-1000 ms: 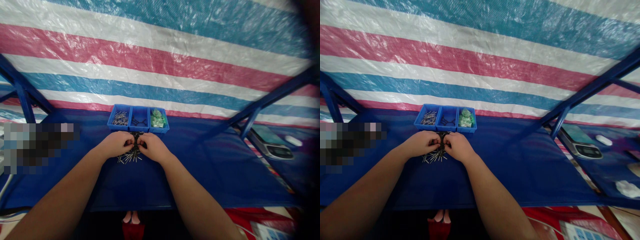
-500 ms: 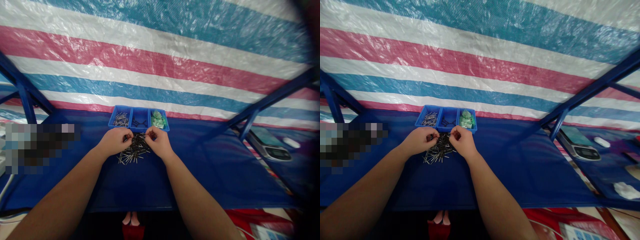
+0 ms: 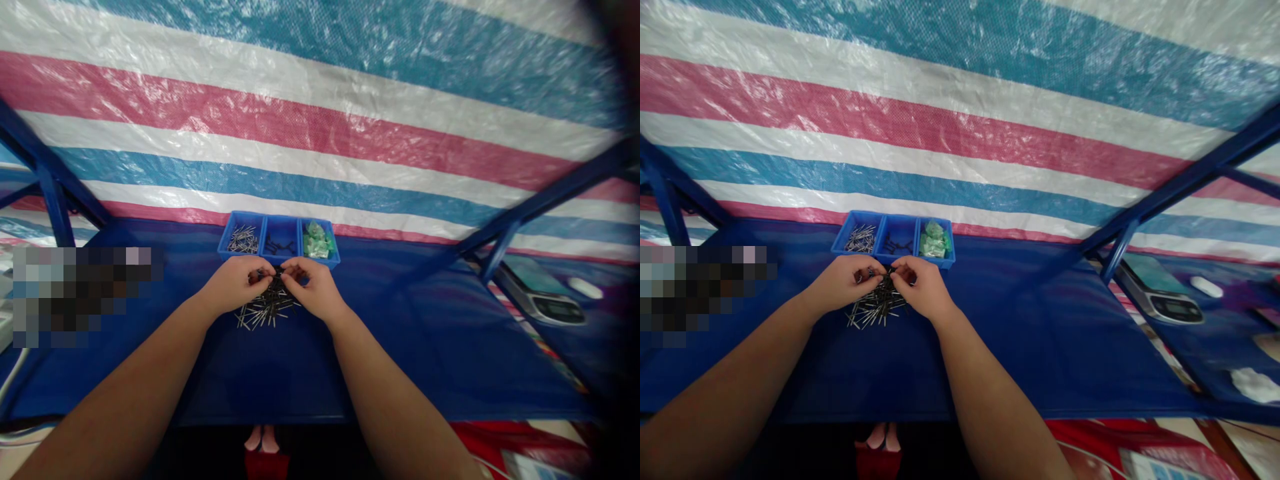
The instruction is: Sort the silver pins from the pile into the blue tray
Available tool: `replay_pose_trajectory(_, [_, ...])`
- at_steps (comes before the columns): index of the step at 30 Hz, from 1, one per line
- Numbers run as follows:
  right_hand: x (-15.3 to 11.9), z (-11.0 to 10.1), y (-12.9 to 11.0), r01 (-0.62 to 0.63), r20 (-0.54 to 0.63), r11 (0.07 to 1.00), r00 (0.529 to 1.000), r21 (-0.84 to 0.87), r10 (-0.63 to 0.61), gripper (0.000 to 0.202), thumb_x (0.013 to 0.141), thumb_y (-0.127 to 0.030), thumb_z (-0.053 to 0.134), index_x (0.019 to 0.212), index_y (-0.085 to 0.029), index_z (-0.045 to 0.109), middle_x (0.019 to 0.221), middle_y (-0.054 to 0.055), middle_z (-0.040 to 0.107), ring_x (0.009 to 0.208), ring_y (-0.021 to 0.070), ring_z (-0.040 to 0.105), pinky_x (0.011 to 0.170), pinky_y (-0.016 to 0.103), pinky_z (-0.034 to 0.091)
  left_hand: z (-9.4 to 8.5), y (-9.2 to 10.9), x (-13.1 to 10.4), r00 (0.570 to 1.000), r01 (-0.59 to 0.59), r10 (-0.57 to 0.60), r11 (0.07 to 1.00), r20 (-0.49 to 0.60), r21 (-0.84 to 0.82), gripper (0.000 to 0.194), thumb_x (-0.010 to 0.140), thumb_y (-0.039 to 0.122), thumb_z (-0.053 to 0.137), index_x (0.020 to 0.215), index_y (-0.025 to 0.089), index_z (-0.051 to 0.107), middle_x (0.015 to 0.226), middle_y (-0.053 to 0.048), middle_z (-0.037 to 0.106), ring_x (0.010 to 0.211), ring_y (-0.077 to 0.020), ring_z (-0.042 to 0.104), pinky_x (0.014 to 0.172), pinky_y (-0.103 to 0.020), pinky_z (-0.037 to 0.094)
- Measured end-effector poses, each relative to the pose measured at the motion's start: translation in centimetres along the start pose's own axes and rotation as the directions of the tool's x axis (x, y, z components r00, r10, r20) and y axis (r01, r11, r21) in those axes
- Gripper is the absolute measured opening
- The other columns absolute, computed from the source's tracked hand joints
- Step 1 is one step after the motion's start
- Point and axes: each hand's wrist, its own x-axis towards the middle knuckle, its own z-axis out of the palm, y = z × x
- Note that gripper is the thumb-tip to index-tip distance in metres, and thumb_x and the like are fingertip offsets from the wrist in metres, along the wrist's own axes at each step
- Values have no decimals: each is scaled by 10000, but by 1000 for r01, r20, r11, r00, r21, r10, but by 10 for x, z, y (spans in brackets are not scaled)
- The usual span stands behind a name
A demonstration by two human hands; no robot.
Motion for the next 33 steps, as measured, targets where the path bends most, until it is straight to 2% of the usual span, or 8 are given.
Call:
replay_pose_trajectory(7, [-1,1,-2,-34,148,990,989,139,13,68,868,-196,623,930,-177,641,747,-11,615,635,113,557,612,243,456,3,5,0,999,1,-2,999,-37,-33,141,851,203,665,948,194,767,748,8,695,615,-104,584,617,-245,429])
replay_pose_trajectory(11, [-2,0,0,-24,173,988,985,153,-2,56,843,-163,616,892,-173,640,735,-15,601,635,109,541,613,240,441,2,5,0,1000,7,-8,999,-21,-51,137,848,215,662,946,201,757,776,8,711,634,-107,599,627,-242,441])
replay_pose_trajectory(17, [0,2,4,-28,11,990,1000,140,27,30,844,-192,624,864,-189,646,786,9,640,687,132,591,659,270,488,-9,-1,-2,996,85,-87,992,24,94,124,819,197,619,895,208,716,735,12,701,635,-134,613,620,-254,442])
replay_pose_trajectory(19, [1,3,5,-33,-70,983,996,180,46,98,863,-251,644,941,-196,663,828,27,670,736,150,632,699,292,525,-11,-4,-2,993,83,-95,981,63,177,124,801,180,610,864,215,711,751,10,715,642,-144,623,619,-259,436])
replay_pose_trajectory(22, [2,3,7,-31,-102,980,993,198,52,331,863,-284,667,1185,-209,649,1009,68,717,819,163,675,733,304,554,-11,-6,-3,989,50,-78,975,125,217,141,804,189,620,899,222,719,794,5,735,664,-150,639,637,-265,445])
replay_pose_trajectory(24, [2,1,7,-44,-82,992,995,115,54,374,865,-266,662,1233,-206,643,976,59,723,740,147,657,669,284,534,-9,-6,-3,987,35,-66,979,150,202,163,821,215,634,956,230,725,820,5,741,694,-154,650,655,-269,456])
replay_pose_trajectory(27, [1,-4,7,-59,-36,992,998,-110,56,190,872,-229,642,1045,-183,707,779,17,689,612,126,580,606,271,469,-3,-6,-2,988,21,-50,981,146,195,206,850,248,644,1039,240,725,854,1,743,752,-166,662,688,-280,469])
replay_pose_trajectory(33, [1,-5,4,5,124,917,991,-400,48,169,817,-122,670,960,-191,729,849,29,686,734,155,594,695,284,449,4,-6,-1,990,14,-49,966,133,258,186,876,240,625,1028,253,729,898,-6,728,820,-180,670,714,-291,460])
